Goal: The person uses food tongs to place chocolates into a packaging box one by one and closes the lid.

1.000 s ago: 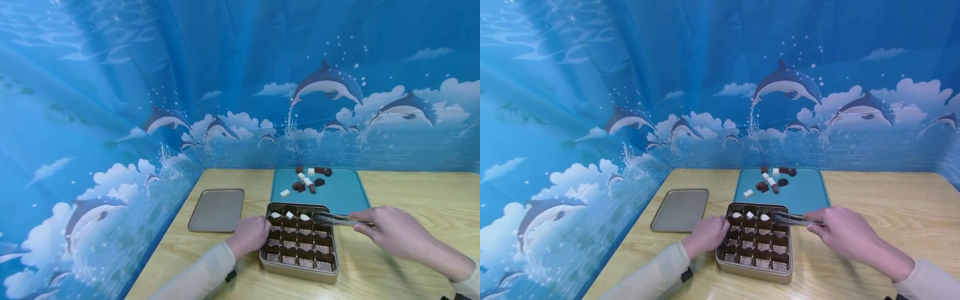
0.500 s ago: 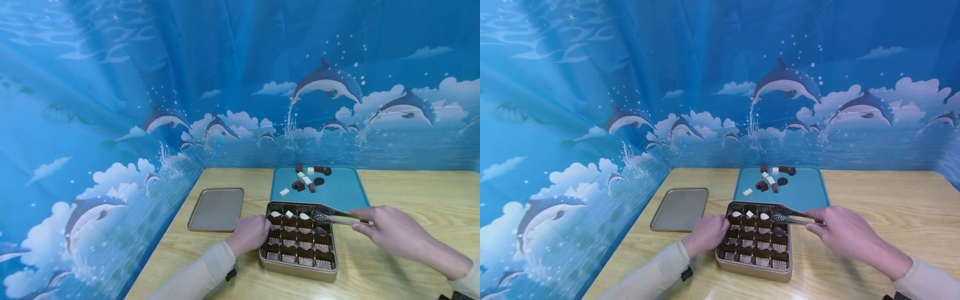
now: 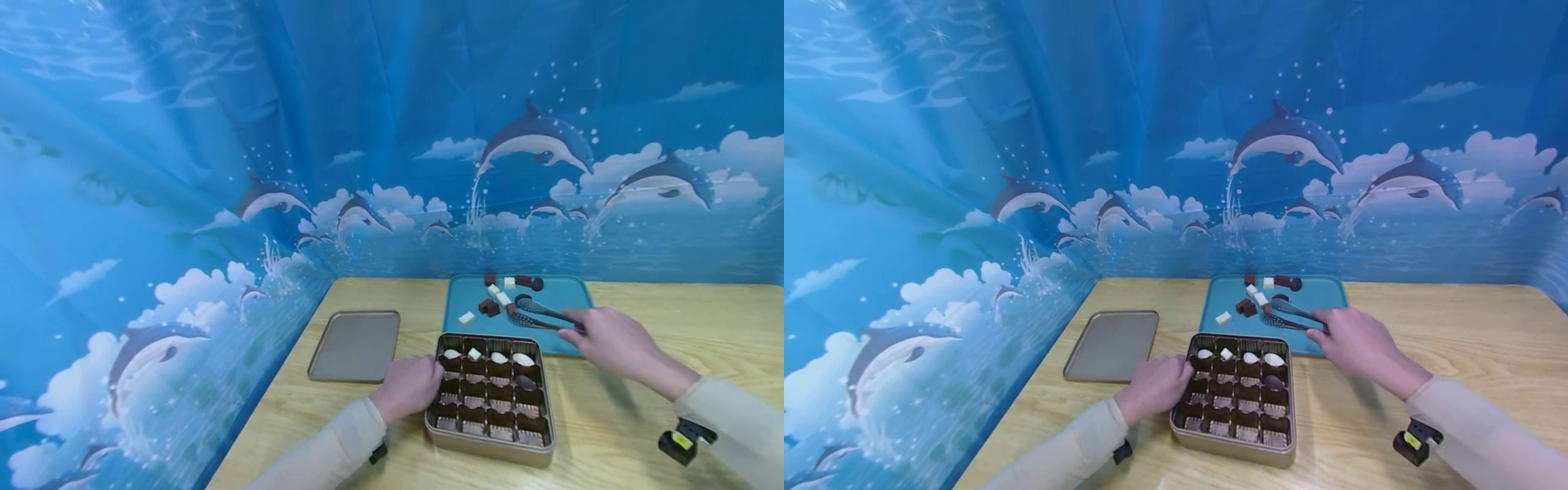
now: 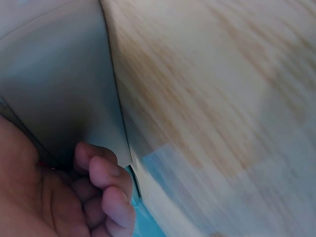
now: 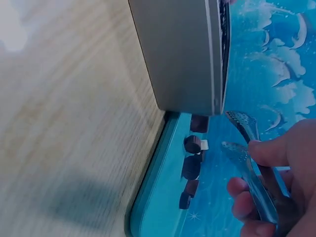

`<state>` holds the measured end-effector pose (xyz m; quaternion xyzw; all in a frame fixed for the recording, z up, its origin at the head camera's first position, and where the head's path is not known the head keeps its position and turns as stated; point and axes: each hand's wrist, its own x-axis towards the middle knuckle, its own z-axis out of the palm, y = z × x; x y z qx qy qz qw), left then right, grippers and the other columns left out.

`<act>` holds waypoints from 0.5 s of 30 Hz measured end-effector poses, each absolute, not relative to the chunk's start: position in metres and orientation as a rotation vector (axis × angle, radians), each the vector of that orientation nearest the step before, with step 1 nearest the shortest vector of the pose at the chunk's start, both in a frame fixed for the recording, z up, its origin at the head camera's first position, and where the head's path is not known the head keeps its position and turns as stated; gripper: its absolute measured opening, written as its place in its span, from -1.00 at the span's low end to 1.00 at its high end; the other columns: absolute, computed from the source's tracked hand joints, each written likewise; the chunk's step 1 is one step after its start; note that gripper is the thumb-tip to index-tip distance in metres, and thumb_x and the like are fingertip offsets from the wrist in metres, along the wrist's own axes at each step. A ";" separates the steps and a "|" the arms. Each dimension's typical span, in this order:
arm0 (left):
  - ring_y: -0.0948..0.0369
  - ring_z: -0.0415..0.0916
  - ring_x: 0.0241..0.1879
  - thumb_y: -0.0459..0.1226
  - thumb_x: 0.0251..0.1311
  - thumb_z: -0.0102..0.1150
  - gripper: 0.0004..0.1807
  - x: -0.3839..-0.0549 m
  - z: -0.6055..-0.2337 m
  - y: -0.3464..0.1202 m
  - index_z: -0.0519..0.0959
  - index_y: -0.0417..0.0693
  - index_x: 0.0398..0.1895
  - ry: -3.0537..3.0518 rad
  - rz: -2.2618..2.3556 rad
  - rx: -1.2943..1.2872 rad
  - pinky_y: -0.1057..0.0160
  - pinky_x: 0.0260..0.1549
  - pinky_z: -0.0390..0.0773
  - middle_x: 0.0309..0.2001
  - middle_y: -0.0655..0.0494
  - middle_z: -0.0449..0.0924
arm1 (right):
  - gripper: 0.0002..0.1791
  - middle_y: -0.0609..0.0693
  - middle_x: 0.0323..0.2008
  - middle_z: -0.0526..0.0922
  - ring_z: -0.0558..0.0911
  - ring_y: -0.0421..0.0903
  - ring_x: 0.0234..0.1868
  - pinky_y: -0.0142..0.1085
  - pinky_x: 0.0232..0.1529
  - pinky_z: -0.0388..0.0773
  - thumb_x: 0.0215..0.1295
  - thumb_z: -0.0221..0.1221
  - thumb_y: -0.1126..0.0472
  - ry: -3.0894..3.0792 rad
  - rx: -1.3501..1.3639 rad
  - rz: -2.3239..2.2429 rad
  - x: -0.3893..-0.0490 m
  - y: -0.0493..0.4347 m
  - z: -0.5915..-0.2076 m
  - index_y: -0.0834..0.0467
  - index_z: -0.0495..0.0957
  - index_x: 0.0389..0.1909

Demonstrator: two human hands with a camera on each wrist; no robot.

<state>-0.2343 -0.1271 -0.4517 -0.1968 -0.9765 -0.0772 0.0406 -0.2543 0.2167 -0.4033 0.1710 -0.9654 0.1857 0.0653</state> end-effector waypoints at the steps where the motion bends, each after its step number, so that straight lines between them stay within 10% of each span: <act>1: 0.24 0.34 -0.69 -0.14 0.51 -0.21 -0.54 -0.234 -0.452 -0.127 0.37 0.07 -0.65 -2.994 -0.237 -0.602 0.27 -0.72 0.33 -0.67 0.18 0.38 | -0.40 -0.14 -0.78 0.27 0.21 -0.22 -0.75 -0.34 -0.70 0.18 0.37 0.24 0.06 -2.923 0.510 0.559 -0.259 0.215 -0.404 0.43 0.47 0.24; 15: 0.21 0.40 -0.68 -0.12 0.51 -0.20 -0.53 -0.234 -0.453 -0.127 0.38 0.07 -0.66 -2.971 -0.217 -0.596 0.24 -0.73 0.34 -0.67 0.16 0.41 | -0.46 0.08 -0.50 0.63 0.41 -0.17 -0.67 -0.20 -0.56 0.50 0.38 0.21 0.11 -3.034 0.515 0.469 -0.290 0.194 -0.417 0.49 0.49 0.14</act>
